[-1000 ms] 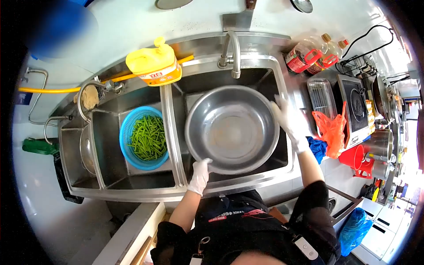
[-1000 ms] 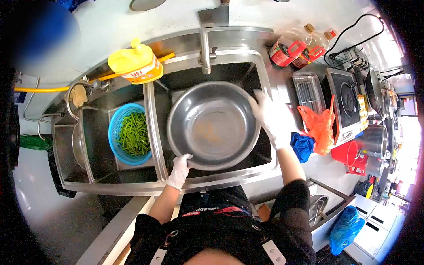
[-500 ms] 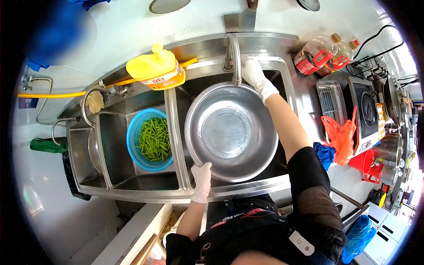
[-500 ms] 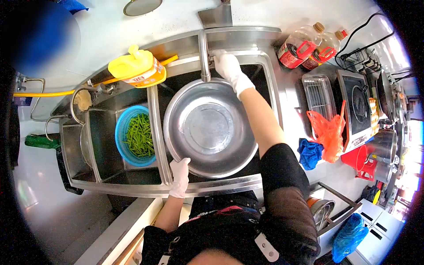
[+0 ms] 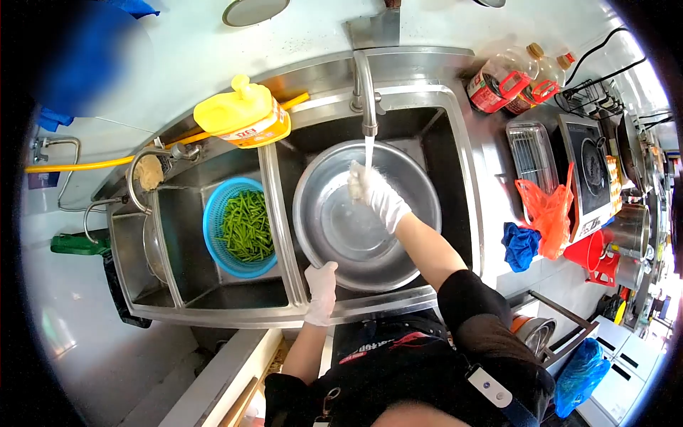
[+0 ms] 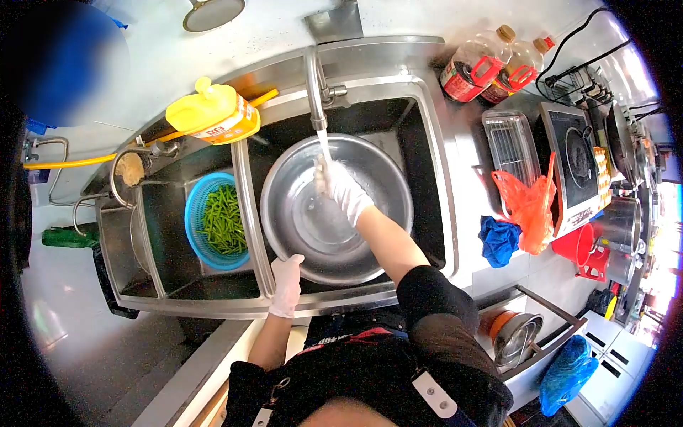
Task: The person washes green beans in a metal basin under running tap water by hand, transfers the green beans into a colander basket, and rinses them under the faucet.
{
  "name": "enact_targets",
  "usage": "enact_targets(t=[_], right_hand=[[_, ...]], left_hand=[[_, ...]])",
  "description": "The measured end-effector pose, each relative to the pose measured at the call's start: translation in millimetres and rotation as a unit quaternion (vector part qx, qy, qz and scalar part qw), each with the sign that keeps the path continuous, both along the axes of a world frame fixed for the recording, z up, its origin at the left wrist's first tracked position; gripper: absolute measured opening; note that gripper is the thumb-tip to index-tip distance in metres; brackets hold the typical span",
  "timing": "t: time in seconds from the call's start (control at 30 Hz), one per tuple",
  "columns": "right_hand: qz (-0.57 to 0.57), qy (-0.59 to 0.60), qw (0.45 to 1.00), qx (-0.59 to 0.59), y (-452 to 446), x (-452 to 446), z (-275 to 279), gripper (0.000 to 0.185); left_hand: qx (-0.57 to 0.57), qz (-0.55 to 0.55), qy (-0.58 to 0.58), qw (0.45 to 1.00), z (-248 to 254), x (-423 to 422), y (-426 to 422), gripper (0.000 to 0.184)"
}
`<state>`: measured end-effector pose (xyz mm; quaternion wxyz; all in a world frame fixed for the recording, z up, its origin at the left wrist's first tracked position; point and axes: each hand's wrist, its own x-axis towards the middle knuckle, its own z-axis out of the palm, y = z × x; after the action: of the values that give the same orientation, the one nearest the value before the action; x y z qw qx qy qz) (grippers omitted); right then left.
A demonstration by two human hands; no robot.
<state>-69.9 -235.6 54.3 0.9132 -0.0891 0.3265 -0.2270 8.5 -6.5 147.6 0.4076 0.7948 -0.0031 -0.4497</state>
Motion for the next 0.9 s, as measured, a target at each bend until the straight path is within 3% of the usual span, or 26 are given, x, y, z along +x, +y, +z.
enact_targets(t=[0.07, 0.1, 0.13, 0.17, 0.2, 0.23, 0.27, 0.3, 0.33, 0.37, 0.4, 0.43, 0.47, 0.53, 0.57, 0.6, 0.63, 0.67, 0.73, 0.77, 0.8, 0.83, 0.87, 0.9], right_hand=[[0.097, 0.159, 0.976, -0.116, -7, -3, 9, 0.032], [0.143, 0.353, 0.89, -0.251, -7, -7, 14, 0.033], [0.179, 0.524, 0.746, -0.37, -4, -12, 30, 0.034], [0.151, 0.57, 0.586, -0.557, 0, -38, 17, 0.033], [0.16, 0.618, 0.452, -0.623, 0, -62, 24, 0.03], [0.261, 0.702, 0.253, -0.613, -9, -86, 7, 0.025], [0.257, 0.658, 0.218, -0.674, -10, -111, 55, 0.027], [0.248, 0.663, 0.302, -0.638, -11, -134, 71, 0.034], [0.278, 0.674, 0.331, -0.599, -12, -155, 80, 0.04], [0.364, 0.68, 0.417, -0.48, -18, -161, 101, 0.046], [0.386, 0.619, 0.553, -0.403, -26, -173, 116, 0.049], [0.382, 0.587, 0.608, -0.376, -28, -178, 137, 0.05], [0.375, 0.552, 0.66, -0.346, -28, -182, 154, 0.05], [0.306, 0.602, 0.55, -0.491, -20, -193, 170, 0.044], [0.258, 0.606, 0.542, -0.521, -18, -195, 181, 0.042], [0.226, 0.596, 0.582, -0.505, -14, -198, 197, 0.04], [0.184, 0.573, 0.621, -0.502, -14, -208, 188, 0.04], [0.14, 0.548, 0.658, -0.497, -14, -223, 170, 0.04], [0.115, 0.526, 0.702, -0.467, -12, -239, 128, 0.04], [0.215, 0.581, 0.675, -0.401, -6, -225, 145, 0.042], [0.103, 0.484, 0.794, -0.354, 5, -228, 85, 0.041], [0.082, 0.426, 0.855, -0.285, 18, -214, 66, 0.038], [0.043, 0.378, 0.892, -0.245, 33, -191, 67, 0.037], [0.038, 0.347, 0.91, -0.224, 43, -187, 33, 0.034]], left_hand=[[0.003, -0.009, -0.001, 1.0, 0, 1, 2, 0.024], [-0.005, -0.012, 0.001, 1.0, -2, 3, 5, 0.024], [-0.014, -0.015, 0.004, 1.0, -5, 5, 7, 0.023], [0.005, -0.019, 0.035, 0.999, -10, 9, 9, 0.023], [0.024, -0.022, 0.067, 0.997, -15, 17, 11, 0.022], [0.042, -0.023, 0.1, 0.994, -19, 21, 13, 0.022], [0.034, 0.011, 0.154, 0.987, -20, 22, 16, 0.021], [0.026, 0.045, 0.207, 0.977, -21, 22, 19, 0.02], [0.017, 0.079, 0.259, 0.963, -23, 24, 21, 0.019], [-0.105, -0.104, 0.284, 0.948, -58, 32, 51, 0.021], [-0.1, -0.076, 0.292, 0.948, -86, 18, 63, 0.009], [-0.096, -0.048, 0.3, 0.948, -113, 5, 74, 0.005], [-0.077, 0.005, 0.394, 0.916, -102, -8, 70, 0.005], [-0.046, 0.088, 0.519, 0.849, -91, -30, 61, 0.007], [-0.069, 0.095, 0.533, 0.838, -95, -37, 57, 0.009], [-0.094, 0.102, 0.539, 0.831, -99, -41, 53, 0.012], [-0.119, 0.104, 0.514, 0.843, -97, -40, 43, 0.015], [-0.129, 0.136, 0.444, 0.876, -56, -37, 17, 0.022], [-0.162, 0.046, 0.212, 0.963, -52, -19, 9, 0.031], [-0.197, 0.032, 0.12, 0.972, -25, -7, 1, 0.025], [-0.195, 0.011, 0.042, 0.98, -4, 5, 1, 0.019], [-0.167, -0.038, -0.02, 0.985, 18, 21, 3, 0.015], [-0.181, -0.066, -0.068, 0.979, 33, 34, 2, 0.016], [-0.188, -0.079, -0.064, 0.977, 35, 50, 8, 0.019]])
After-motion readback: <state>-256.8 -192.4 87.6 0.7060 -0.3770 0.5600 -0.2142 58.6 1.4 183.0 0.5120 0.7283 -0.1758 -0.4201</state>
